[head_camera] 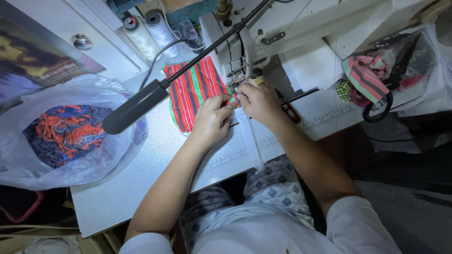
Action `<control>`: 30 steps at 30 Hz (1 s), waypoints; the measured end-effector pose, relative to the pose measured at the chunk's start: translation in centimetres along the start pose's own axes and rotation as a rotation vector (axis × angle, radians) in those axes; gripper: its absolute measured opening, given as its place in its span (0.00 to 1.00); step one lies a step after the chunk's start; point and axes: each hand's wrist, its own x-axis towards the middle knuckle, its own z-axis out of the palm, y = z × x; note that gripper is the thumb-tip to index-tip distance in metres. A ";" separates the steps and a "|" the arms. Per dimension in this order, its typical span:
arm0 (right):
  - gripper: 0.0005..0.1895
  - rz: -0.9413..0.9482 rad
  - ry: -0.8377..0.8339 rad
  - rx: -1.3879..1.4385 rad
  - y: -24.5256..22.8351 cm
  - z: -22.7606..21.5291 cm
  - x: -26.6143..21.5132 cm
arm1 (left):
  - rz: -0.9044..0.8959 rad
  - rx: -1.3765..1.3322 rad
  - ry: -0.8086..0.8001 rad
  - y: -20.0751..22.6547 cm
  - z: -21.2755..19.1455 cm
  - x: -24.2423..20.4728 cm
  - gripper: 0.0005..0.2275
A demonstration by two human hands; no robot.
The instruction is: Sewing a white strip onto a piece of colorful fabric using an industrial sewing machine.
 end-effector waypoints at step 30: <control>0.16 0.052 -0.416 0.060 -1.4 -4.6 -0.8 | -0.063 -0.097 -0.011 0.7 -1.1 0.4 0.07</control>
